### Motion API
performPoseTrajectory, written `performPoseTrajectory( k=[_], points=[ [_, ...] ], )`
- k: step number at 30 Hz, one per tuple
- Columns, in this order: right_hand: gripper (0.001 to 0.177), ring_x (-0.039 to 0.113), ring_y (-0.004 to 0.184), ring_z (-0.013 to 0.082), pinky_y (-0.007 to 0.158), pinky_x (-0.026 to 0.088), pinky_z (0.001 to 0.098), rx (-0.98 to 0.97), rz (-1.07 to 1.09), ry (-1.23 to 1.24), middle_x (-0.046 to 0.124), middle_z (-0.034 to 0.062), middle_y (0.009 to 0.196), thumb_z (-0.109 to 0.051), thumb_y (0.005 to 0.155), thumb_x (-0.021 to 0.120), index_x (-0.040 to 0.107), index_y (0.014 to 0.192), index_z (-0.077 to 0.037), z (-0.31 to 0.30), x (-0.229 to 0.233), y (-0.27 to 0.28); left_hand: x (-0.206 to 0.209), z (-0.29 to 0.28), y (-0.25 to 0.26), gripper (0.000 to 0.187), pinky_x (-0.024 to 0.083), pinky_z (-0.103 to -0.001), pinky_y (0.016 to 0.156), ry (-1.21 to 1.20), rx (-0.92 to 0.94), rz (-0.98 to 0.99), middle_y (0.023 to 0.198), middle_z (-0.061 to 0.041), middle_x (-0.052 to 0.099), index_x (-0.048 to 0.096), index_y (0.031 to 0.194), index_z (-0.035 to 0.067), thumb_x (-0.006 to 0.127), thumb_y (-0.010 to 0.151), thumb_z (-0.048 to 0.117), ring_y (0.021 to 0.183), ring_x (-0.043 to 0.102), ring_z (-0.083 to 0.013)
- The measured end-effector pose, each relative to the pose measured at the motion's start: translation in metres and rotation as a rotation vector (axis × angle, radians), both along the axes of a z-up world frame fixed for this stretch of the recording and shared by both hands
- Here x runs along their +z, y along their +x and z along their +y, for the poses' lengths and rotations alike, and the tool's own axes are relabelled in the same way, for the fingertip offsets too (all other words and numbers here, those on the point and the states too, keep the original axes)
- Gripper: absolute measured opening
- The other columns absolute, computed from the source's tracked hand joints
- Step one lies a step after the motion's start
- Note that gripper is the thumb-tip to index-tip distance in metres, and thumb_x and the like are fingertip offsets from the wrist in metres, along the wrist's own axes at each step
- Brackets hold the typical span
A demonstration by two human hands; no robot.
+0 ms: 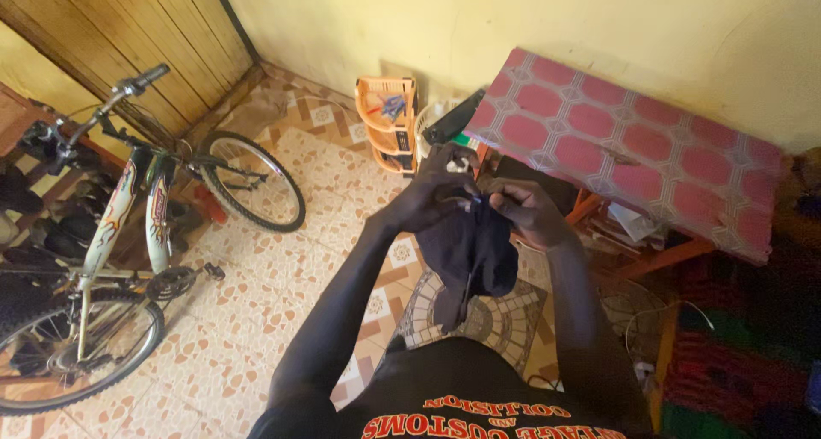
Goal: The person folds pants and other clothes by hand and places them into a suitcase.
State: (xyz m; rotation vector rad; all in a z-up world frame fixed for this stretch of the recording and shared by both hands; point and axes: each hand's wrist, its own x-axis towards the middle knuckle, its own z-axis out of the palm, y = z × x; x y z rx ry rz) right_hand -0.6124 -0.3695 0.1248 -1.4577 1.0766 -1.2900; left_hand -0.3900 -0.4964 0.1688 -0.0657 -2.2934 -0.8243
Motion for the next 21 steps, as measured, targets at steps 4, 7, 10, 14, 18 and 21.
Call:
performPoseTrajectory(
  k=[4,7,10,14,18,21],
  points=[
    [0.032,0.038,0.085,0.0053,0.077,0.035,0.0254,0.015,-0.079,-0.046,0.045,-0.0078,0.09,-0.033,0.108,0.069,0.06,0.094,-0.005,-0.003,-0.007,-0.001,0.0,0.01,-0.005,0.027,0.042,-0.043,0.104,-0.016,0.188,0.022,0.123,-0.009,0.048,0.077,0.097,0.014,0.092,0.074,0.012,0.121,0.047,-0.0284],
    [0.028,0.045,0.088,0.005,0.082,0.041,0.0246,0.008,-0.123,-0.097,0.051,-0.0072,0.092,-0.031,0.108,0.067,0.061,0.096,-0.007,-0.004,-0.014,-0.001,-0.004,0.026,-0.01,0.044,0.049,-0.04,0.098,0.167,0.313,0.237,0.116,-0.013,0.05,0.067,0.113,0.004,0.087,0.074,0.009,0.112,0.053,-0.0305],
    [0.026,0.044,0.087,0.0042,0.077,0.039,0.0242,-0.095,-0.106,-0.131,0.052,-0.0077,0.092,-0.031,0.105,0.068,0.063,0.098,-0.006,0.002,-0.005,0.005,-0.013,0.044,-0.009,0.045,0.055,-0.038,0.075,0.569,0.608,-0.04,0.088,-0.012,0.061,0.069,0.109,0.008,0.092,0.071,0.014,0.08,0.064,-0.0303],
    [0.026,0.049,0.08,0.004,0.072,0.042,0.0242,-0.214,0.099,-0.111,0.059,-0.0059,0.086,-0.029,0.102,0.072,0.07,0.095,-0.004,0.011,0.011,0.021,-0.033,0.066,-0.004,0.038,0.063,-0.033,0.088,0.317,0.422,0.122,0.119,-0.013,0.071,0.07,0.13,0.009,0.067,0.094,-0.003,0.106,0.075,-0.0285],
    [0.023,0.068,0.086,0.0049,0.079,0.054,0.0248,-0.329,0.3,-0.152,0.077,0.0041,0.093,-0.023,0.094,0.079,0.077,0.102,-0.001,0.008,0.027,0.036,-0.026,0.072,0.004,0.046,0.058,-0.04,0.093,0.28,0.359,0.105,0.114,-0.02,0.069,0.062,0.136,0.0,0.066,0.09,-0.005,0.104,0.073,-0.0329],
    [0.023,0.07,0.077,0.0055,0.068,0.057,0.025,-0.35,0.334,-0.095,0.081,0.0061,0.091,-0.023,0.09,0.082,0.081,0.103,-0.004,0.009,0.034,0.041,-0.021,0.074,0.004,0.04,0.059,-0.04,0.087,0.298,0.32,0.093,0.11,-0.02,0.066,0.061,0.128,-0.002,0.073,0.091,0.004,0.101,0.072,-0.0341]
  ],
)
